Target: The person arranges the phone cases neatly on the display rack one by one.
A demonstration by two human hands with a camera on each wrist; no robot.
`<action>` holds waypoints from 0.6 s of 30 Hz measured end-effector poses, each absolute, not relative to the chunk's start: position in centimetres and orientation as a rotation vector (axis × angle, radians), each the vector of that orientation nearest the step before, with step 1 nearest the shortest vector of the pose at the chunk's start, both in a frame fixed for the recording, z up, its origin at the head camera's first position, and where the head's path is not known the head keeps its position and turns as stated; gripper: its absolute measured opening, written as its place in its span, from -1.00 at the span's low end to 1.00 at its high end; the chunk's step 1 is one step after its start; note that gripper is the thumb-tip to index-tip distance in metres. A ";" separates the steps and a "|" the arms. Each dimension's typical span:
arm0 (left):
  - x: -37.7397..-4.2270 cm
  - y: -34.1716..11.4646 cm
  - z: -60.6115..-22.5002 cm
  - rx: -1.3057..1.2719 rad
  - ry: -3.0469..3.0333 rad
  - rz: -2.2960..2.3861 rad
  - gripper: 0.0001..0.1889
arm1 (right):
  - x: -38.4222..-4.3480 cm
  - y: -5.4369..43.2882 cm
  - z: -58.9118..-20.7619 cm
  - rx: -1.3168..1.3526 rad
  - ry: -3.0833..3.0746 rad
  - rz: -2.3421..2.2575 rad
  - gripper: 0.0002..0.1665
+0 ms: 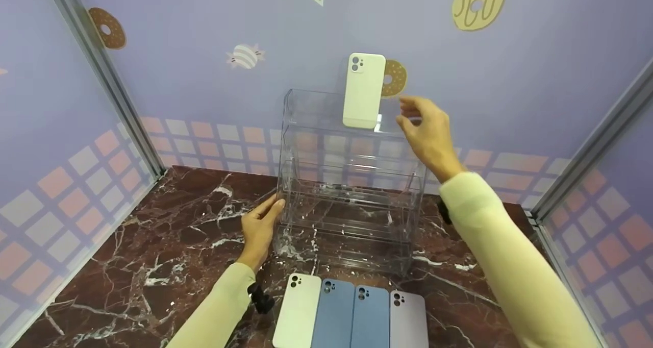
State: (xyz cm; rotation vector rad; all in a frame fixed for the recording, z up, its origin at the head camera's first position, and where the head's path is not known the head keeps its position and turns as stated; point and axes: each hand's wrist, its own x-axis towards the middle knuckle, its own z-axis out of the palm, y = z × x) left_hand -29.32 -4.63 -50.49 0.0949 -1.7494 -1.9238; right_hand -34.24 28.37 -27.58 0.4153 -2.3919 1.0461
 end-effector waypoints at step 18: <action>-29.3 -4.4 -50.3 0.128 -1.757 -1.896 -0.70 | -26.5 29.8 -34.3 0.561 -2.349 1.141 -0.54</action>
